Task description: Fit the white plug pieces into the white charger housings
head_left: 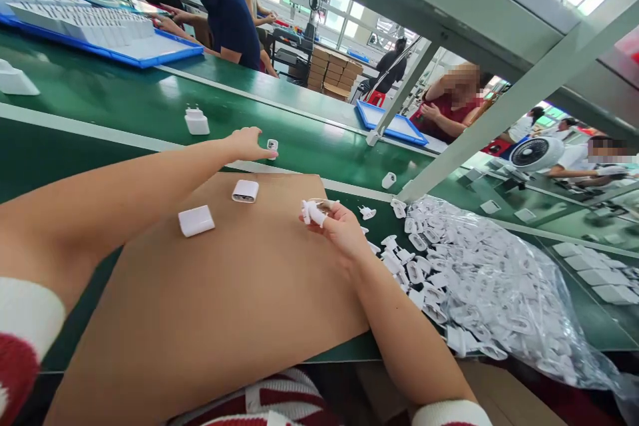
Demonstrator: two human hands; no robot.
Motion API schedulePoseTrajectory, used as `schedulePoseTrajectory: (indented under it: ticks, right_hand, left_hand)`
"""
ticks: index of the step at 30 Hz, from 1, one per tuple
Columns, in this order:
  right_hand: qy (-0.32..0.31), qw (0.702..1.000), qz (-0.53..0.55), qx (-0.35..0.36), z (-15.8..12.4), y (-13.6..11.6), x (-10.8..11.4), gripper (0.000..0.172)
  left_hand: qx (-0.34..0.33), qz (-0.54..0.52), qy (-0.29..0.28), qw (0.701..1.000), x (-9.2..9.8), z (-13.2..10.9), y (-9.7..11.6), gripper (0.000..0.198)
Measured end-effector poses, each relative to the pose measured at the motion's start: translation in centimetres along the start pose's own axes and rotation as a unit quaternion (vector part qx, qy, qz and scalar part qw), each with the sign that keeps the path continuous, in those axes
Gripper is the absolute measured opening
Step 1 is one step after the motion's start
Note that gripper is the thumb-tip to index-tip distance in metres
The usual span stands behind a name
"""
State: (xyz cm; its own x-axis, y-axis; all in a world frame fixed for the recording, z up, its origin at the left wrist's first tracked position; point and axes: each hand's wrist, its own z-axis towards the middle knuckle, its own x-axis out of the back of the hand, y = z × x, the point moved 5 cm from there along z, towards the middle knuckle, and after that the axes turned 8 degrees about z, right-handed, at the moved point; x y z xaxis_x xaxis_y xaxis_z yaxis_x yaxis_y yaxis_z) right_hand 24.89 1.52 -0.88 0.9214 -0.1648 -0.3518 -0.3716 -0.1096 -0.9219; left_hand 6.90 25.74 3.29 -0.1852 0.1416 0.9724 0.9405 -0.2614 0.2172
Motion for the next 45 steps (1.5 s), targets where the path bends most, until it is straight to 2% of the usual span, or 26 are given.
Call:
schedulePoseTrajectory:
  ticks: [2, 4, 6, 8, 10, 12, 14, 17, 19, 21, 23, 25, 28, 37, 39, 41, 45]
  right_hand:
    - [-0.014, 0.999, 0.033, -0.021, -0.5, 0.0, -0.4, 0.053]
    - [-0.023, 0.998, 0.043, -0.040, -1.0, 0.1, -0.6, 0.051]
    - [-0.021, 0.998, 0.030, -0.049, -1.3, 0.2, -0.5, 0.048]
    - [-0.012, 0.999, 0.009, -0.040, -1.4, 0.2, -0.3, 0.046]
    - [-0.003, 1.000, -0.010, -0.018, -1.5, 0.0, -0.3, 0.045]
    - [0.003, 1.000, -0.029, 0.007, -1.7, -0.3, -0.4, 0.046]
    - [0.012, 0.998, -0.052, 0.038, -2.0, -0.5, -0.5, 0.046]
    - [0.026, 0.990, -0.098, 0.099, -2.5, -0.7, -0.7, 0.041]
    - [0.023, 0.972, -0.174, 0.159, -2.9, -1.0, -0.9, 0.031]
    - [0.006, 0.932, -0.284, 0.226, -3.5, -1.2, -1.3, 0.023]
    - [-0.022, 0.882, -0.385, 0.271, -4.0, -1.2, -1.8, 0.026]
    - [-0.042, 0.845, -0.448, 0.288, -4.3, -0.9, -2.3, 0.032]
    - [-0.060, 0.807, -0.507, 0.296, -4.6, -0.4, -2.8, 0.036]
    - [-0.094, 0.705, -0.624, 0.325, -5.1, 0.3, -4.6, 0.031]
    - [-0.092, 0.691, -0.641, 0.321, -5.1, 0.2, -4.9, 0.033]
    - [-0.091, 0.690, -0.648, 0.309, -4.8, 0.0, -5.0, 0.031]
    - [-0.087, 0.715, -0.633, 0.283, -4.1, 0.1, -4.8, 0.023]
  left_hand:
    - [0.026, 0.018, 0.002, 1.000, -1.1, 1.9, 1.4, 0.098]
    - [0.039, 0.019, 0.012, 0.999, -1.8, 3.1, 2.0, 0.079]
    - [0.030, 0.014, 0.028, 0.999, -1.9, 3.4, 2.1, 0.062]
    - [0.008, 0.015, 0.041, 0.999, -1.5, 2.5, 2.1, 0.055]
    - [-0.034, 0.010, 0.042, 0.999, -1.2, 0.0, 2.2, 0.056]
    - [-0.096, -0.007, 0.028, 0.995, -1.5, -4.1, 2.5, 0.057]
    - [-0.149, -0.035, -0.011, 0.988, -2.7, -9.0, 2.7, 0.058]
    - [-0.203, -0.086, -0.039, 0.975, -5.3, -15.8, 2.9, 0.058]
    - [-0.224, -0.131, -0.042, 0.965, -6.9, -18.7, 3.0, 0.059]
    - [-0.234, -0.184, -0.044, 0.954, -8.2, -20.1, 3.2, 0.061]
    - [-0.231, -0.238, -0.044, 0.942, -9.1, -20.3, 3.2, 0.064]
    - [-0.230, -0.275, -0.042, 0.933, -9.6, -19.9, 3.1, 0.059]
    - [-0.251, -0.287, -0.033, 0.924, -10.0, -19.5, 3.1, 0.043]
    - [-0.308, -0.275, -0.021, 0.911, -9.4, -19.7, 3.4, 0.034]
    - [-0.313, -0.280, -0.013, 0.907, -9.3, -19.8, 3.5, 0.031]
    - [-0.314, -0.284, -0.011, 0.906, -9.3, -19.9, 3.6, 0.029]
    - [-0.315, -0.285, -0.006, 0.906, -9.1, -19.9, 3.7, 0.026]
